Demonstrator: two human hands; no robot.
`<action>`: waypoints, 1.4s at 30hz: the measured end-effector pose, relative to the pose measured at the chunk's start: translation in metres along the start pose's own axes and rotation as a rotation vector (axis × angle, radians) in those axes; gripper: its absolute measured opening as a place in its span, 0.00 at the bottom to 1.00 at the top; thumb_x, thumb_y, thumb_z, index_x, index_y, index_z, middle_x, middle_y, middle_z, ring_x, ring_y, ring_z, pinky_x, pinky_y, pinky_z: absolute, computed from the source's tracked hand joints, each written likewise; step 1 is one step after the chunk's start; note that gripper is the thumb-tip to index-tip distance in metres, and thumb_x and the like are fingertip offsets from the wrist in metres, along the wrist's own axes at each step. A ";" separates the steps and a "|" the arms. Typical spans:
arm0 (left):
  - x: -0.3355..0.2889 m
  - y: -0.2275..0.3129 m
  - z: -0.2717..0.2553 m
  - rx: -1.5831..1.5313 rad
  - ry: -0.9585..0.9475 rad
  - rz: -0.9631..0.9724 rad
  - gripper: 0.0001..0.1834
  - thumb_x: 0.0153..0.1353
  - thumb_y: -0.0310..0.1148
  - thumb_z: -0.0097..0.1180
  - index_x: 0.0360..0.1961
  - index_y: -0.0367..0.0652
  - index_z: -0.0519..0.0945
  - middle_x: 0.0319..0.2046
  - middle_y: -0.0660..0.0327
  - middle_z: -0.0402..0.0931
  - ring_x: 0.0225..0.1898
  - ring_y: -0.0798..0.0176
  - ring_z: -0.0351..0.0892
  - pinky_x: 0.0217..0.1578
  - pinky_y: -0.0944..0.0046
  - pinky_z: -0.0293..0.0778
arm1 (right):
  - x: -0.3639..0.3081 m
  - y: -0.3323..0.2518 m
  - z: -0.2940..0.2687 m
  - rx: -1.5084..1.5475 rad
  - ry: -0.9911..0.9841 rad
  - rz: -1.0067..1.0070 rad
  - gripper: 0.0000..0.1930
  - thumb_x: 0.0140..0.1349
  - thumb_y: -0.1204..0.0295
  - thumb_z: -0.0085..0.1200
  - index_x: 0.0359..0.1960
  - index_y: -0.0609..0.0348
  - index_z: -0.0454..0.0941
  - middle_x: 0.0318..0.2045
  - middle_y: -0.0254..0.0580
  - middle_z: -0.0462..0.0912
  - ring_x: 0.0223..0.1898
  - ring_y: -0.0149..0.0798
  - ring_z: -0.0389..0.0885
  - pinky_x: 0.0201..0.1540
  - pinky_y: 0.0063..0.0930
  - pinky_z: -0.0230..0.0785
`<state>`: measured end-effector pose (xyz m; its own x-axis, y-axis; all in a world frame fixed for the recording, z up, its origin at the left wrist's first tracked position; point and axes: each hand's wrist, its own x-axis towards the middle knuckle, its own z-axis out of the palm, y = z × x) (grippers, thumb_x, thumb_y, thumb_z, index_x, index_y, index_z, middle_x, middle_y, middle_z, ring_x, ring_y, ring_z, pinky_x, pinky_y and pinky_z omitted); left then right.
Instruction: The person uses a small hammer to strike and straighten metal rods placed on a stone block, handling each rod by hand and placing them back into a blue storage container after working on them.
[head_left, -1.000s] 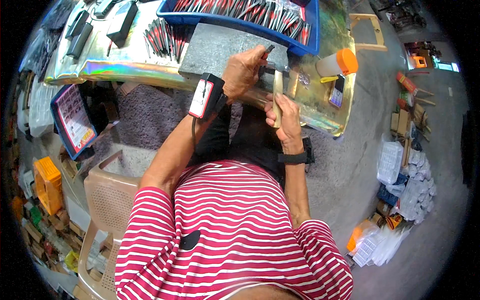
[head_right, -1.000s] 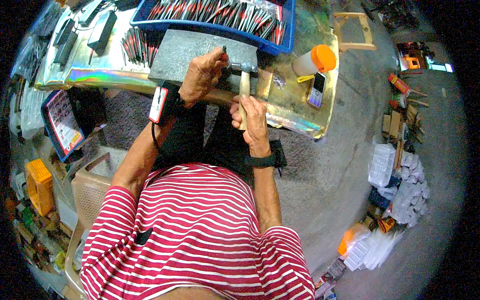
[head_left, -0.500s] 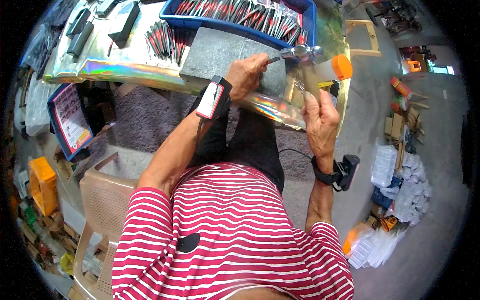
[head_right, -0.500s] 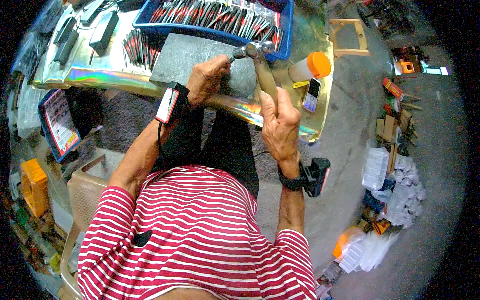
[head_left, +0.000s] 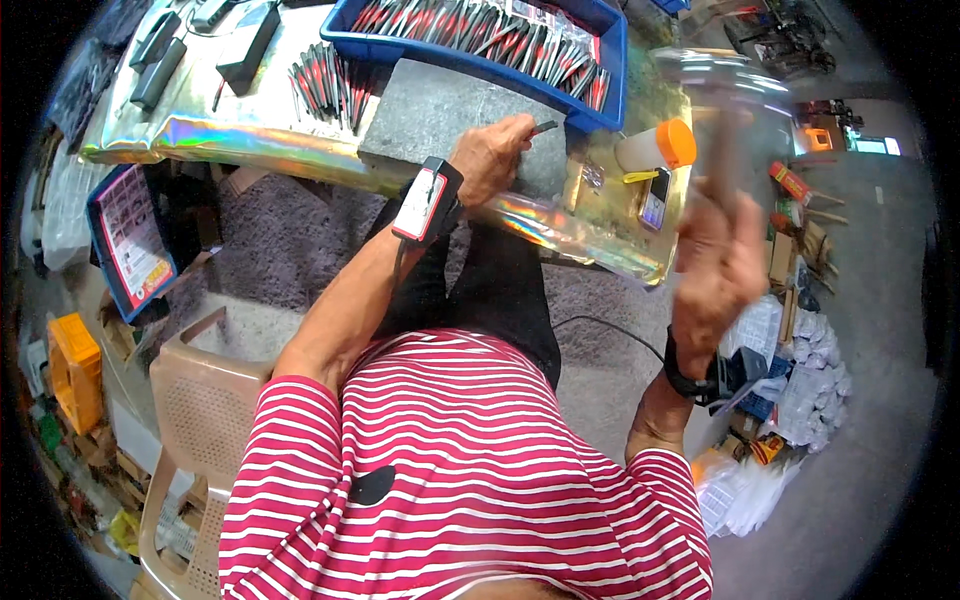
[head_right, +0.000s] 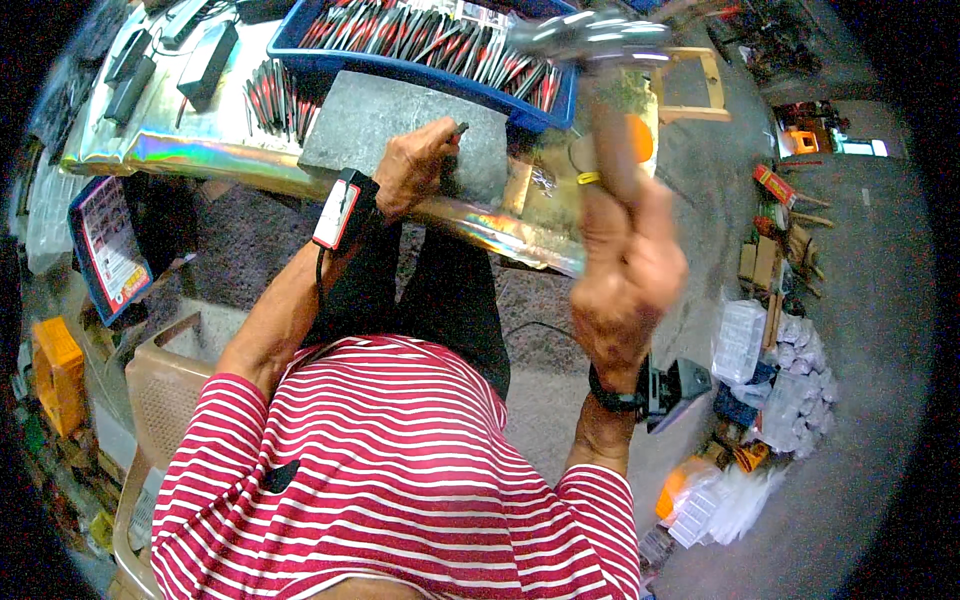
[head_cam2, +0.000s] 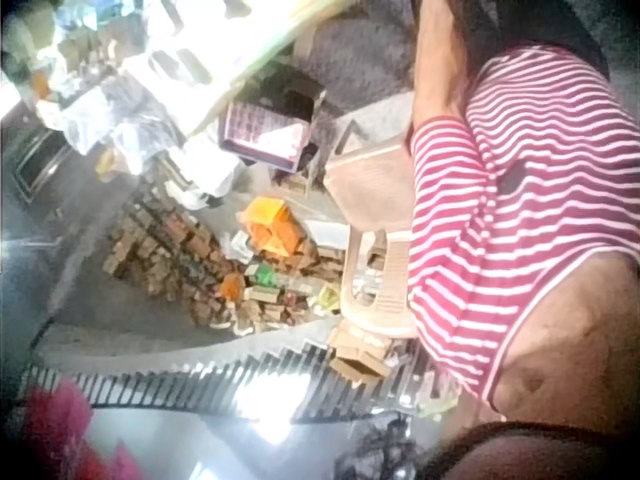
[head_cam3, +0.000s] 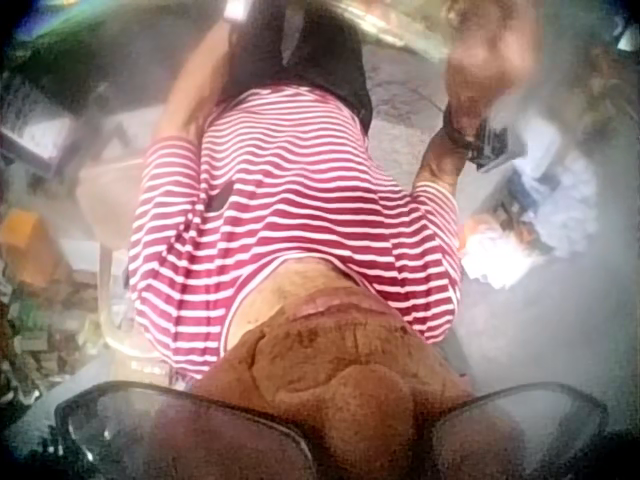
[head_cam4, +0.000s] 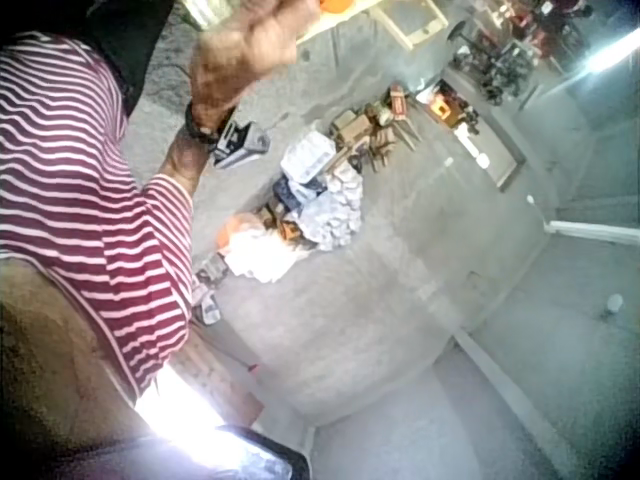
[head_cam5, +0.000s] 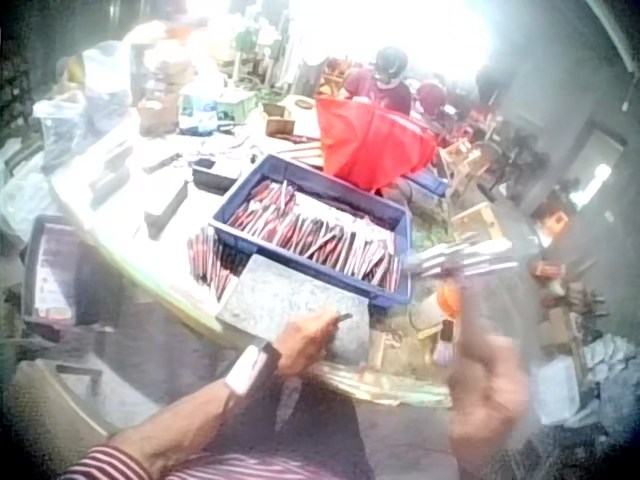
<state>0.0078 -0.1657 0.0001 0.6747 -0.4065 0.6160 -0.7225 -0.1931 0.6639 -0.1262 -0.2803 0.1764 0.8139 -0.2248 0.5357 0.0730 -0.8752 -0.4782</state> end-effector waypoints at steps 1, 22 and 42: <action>0.000 0.001 0.000 -0.001 -0.001 -0.001 0.10 0.46 0.20 0.48 0.30 0.41 0.64 0.23 0.55 0.68 0.26 0.50 0.72 0.23 0.60 0.68 | -0.002 0.001 0.003 -0.001 -0.001 0.001 0.07 0.54 0.74 0.49 0.33 0.63 0.68 0.20 0.51 0.73 0.21 0.49 0.73 0.24 0.37 0.64; -0.008 0.001 0.004 0.041 -0.025 -0.065 0.08 0.47 0.21 0.46 0.30 0.41 0.65 0.24 0.54 0.69 0.27 0.50 0.72 0.23 0.58 0.68 | -0.031 0.037 0.043 -0.259 -0.277 -0.059 0.05 0.56 0.75 0.43 0.31 0.65 0.67 0.15 0.46 0.69 0.16 0.38 0.69 0.19 0.31 0.59; 0.019 0.002 -0.019 -0.309 0.120 -0.339 0.07 0.52 0.24 0.47 0.34 0.38 0.67 0.19 0.53 0.70 0.18 0.60 0.73 0.19 0.64 0.67 | -0.066 0.074 0.127 1.058 -0.315 1.003 0.15 0.60 0.63 0.41 0.29 0.65 0.65 0.14 0.38 0.69 0.11 0.24 0.63 0.09 0.15 0.59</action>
<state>0.0221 -0.1567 0.0210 0.8905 -0.2572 0.3753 -0.3920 -0.0153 0.9198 -0.1009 -0.2761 0.0175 0.8552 -0.3092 -0.4159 -0.3167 0.3233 -0.8917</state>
